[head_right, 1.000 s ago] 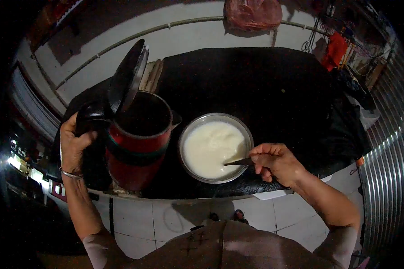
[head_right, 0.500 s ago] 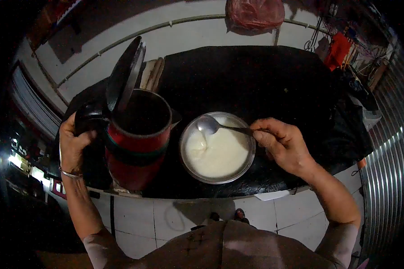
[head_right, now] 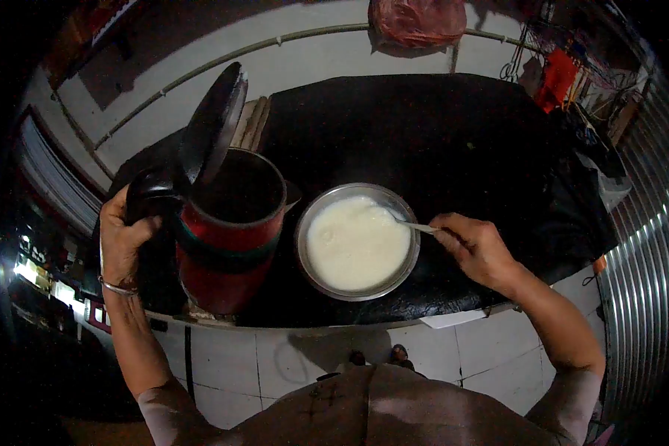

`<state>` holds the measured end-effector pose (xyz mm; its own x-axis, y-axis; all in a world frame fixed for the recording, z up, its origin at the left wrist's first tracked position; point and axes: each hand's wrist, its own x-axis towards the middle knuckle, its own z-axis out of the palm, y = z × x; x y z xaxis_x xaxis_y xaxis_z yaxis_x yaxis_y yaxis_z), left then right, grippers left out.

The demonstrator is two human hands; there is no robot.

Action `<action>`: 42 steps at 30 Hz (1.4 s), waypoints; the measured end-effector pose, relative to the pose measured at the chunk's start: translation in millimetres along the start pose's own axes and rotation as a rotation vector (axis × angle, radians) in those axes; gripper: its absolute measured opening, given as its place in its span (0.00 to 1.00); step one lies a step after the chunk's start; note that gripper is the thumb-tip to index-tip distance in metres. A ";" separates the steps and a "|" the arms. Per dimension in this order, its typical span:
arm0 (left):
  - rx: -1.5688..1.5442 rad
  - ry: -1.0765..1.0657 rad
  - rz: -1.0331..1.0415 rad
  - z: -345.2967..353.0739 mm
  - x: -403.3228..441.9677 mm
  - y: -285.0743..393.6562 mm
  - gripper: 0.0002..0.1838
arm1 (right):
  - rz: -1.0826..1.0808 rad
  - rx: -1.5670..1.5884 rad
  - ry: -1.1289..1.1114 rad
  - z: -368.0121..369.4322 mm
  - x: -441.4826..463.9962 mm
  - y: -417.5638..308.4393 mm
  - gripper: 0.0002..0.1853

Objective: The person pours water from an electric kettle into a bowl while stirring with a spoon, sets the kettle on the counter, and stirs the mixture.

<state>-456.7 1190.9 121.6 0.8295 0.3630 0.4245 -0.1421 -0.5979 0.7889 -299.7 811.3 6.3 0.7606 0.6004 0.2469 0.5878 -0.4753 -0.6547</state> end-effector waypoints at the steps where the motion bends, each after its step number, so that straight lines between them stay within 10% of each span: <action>1: 0.018 -0.004 -0.009 0.1 -0.1 1.8 0.19 | 0.001 0.000 0.000 -1.5 -3.6 0.5 0.07; 19: -0.006 0.002 -0.010 1.2 2.1 2.3 0.19 | 0.560 0.965 -0.081 9.1 -7.2 -25.3 0.06; 35: -0.041 -0.002 0.006 -2.4 3.2 -4.0 0.19 | -0.201 0.078 0.122 13.8 15.9 -3.7 0.08; 42: -0.002 0.002 -0.015 -1.8 2.4 -0.3 0.19 | -0.068 0.136 0.024 27.7 13.6 -0.1 0.08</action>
<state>-455.6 1193.3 123.2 0.8307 0.3732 0.4131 -0.1303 -0.5912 0.7959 -297.0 837.3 -10.1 0.7275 0.6120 0.3101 0.5967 -0.3413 -0.7263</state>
